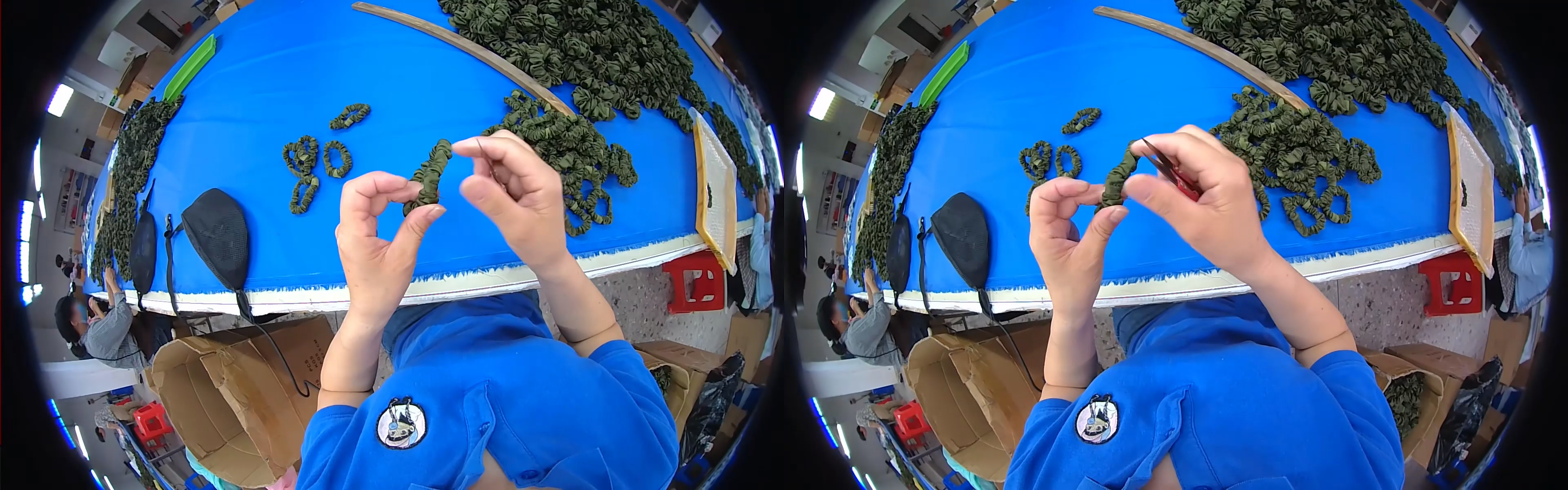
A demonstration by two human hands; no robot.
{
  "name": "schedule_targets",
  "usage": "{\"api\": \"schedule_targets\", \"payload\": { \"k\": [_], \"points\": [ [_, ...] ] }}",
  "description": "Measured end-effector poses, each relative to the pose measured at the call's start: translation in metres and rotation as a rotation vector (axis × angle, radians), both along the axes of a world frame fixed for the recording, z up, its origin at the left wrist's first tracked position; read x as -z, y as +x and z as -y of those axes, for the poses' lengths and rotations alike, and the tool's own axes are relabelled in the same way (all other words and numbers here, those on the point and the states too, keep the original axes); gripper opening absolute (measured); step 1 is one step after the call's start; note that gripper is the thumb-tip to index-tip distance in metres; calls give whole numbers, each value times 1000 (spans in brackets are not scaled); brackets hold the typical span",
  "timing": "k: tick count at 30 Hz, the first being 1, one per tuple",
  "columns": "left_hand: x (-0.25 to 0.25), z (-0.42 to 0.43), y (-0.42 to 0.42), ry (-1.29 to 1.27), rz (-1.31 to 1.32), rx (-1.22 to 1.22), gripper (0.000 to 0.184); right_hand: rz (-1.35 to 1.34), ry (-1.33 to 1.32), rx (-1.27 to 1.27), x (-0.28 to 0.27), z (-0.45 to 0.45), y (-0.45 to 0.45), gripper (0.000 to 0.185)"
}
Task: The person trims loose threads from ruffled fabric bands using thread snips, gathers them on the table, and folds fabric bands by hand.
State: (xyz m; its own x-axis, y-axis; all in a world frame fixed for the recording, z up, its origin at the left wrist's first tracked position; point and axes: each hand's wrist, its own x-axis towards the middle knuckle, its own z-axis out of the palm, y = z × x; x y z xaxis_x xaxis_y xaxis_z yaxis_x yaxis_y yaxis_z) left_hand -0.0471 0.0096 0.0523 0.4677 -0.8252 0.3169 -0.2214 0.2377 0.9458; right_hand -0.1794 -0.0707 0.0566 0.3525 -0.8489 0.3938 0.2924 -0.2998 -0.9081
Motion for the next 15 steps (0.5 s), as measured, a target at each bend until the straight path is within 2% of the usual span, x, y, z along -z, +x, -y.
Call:
{"api": "schedule_targets", "payload": {
  "k": [3, 4, 8, 9, 13, 15],
  "points": [
    [3, 0, 2, -35, 71, 57, 34, -192, -276, -39, 6, 8, 2, 20],
    [4, 0, 4, -33, 72, 57, 34, -192, -274, -39, 5, 9, 2, 20],
    [5, 1, 15, -117, 540, 75, 33, -246, -142, -23, -4, 18, -7, 12],
    [5, 0, 16, -117, 542, 73, 33, -244, -143, -25, -3, 22, -8, 12],
    [5, 0, 19, -205, -184, 230, 30, 8, 86, 137, 4, 38, -8, 18],
    [3, 0, 18, -192, -245, 249, 28, -8, 177, -15, 4, 29, -5, 14]
  ]
}}
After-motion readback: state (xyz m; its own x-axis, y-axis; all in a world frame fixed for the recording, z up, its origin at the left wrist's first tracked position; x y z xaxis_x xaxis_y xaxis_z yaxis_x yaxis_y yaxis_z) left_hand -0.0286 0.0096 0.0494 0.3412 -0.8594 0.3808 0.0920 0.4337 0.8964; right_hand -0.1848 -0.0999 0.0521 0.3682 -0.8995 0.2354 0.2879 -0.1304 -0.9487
